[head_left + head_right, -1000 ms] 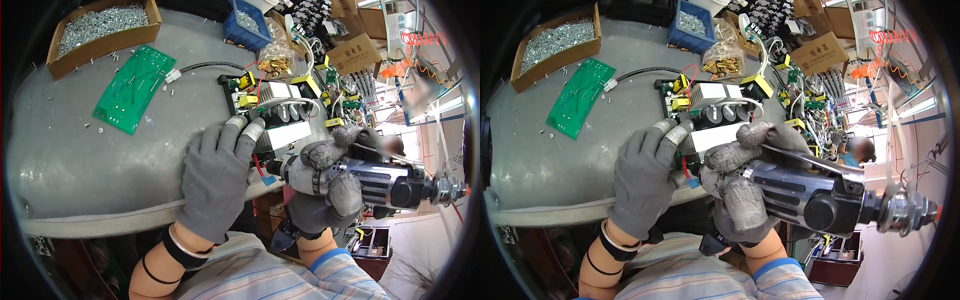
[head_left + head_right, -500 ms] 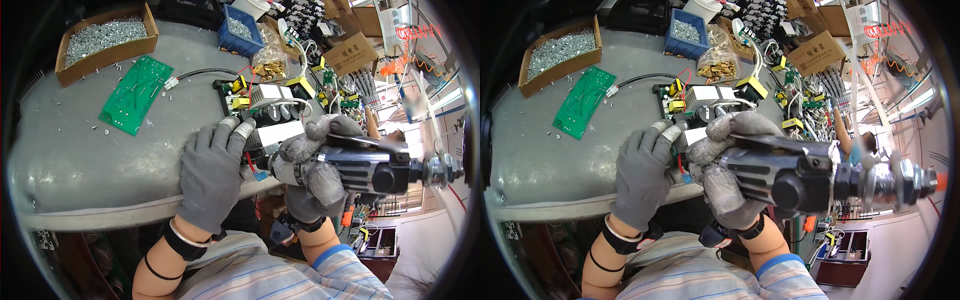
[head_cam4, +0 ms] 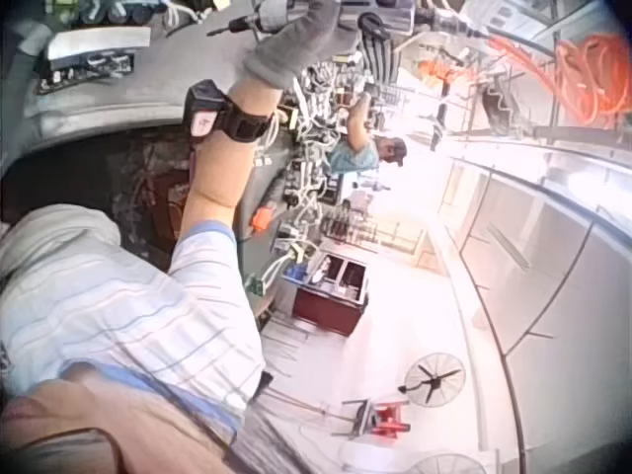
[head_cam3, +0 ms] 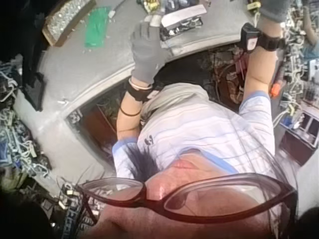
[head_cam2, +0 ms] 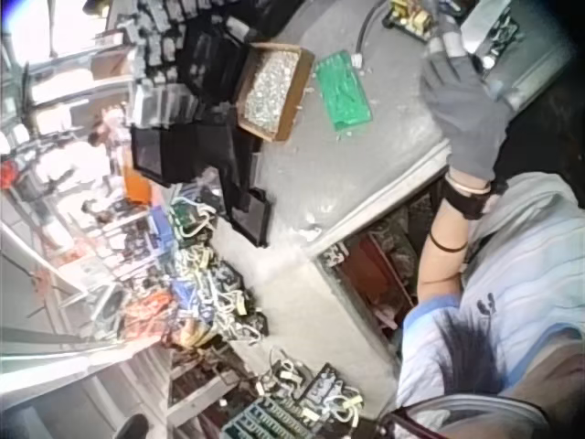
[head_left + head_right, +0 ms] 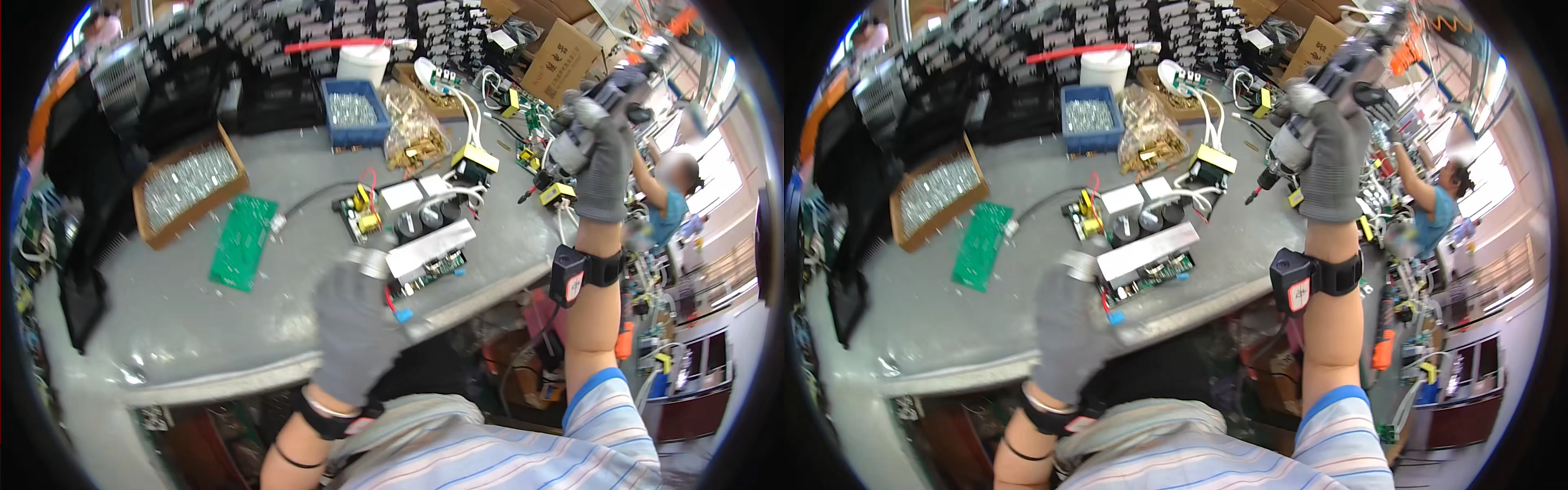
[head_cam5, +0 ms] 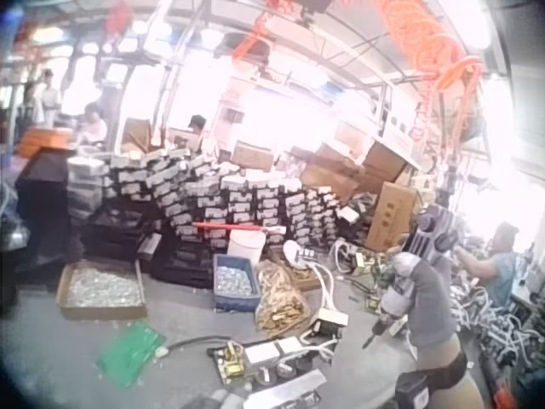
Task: Assemble and screw components onto an electronic circuit board and power supply unit.
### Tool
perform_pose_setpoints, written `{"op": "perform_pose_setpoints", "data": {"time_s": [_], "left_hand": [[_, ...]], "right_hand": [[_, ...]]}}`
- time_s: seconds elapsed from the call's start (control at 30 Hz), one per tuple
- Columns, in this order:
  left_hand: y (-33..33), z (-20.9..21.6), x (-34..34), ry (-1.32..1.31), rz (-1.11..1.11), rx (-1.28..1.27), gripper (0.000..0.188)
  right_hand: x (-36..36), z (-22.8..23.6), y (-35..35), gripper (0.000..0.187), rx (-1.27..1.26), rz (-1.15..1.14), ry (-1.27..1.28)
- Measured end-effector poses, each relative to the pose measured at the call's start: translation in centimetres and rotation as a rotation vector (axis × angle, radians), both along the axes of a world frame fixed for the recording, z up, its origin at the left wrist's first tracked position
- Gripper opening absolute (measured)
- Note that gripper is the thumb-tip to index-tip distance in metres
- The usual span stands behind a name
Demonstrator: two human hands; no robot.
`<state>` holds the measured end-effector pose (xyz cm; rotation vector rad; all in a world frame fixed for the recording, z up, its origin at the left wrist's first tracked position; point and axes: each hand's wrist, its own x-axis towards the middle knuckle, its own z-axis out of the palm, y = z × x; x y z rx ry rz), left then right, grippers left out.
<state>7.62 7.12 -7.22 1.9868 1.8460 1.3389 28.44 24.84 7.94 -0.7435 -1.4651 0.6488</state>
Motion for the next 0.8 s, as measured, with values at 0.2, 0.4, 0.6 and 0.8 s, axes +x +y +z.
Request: {"op": "perform_pose_setpoints", "data": {"time_s": [0.2,0.4,0.6,0.8], "left_hand": [[2.2,1.4,2.0,0.086,0.082,-0.106,0.077],[1.9,0.6,0.1,0.031,0.010,-0.051,0.059],[2.1,1.4,-0.1,-0.024,-0.060,-0.111,0.062],[1.7,2.9,-4.8,-0.885,-0.059,-0.349,0.043]], "right_hand": [[1.4,-2.5,3.1,0.043,0.072,-0.224,-0.157],[-0.7,-7.7,-2.7,0.065,0.439,0.434,-1.233],[-4.7,-10.4,-4.6,0.054,0.571,0.253,-1.238],[-6.6,-9.7,-4.8,0.058,0.499,0.491,-1.237]]}}
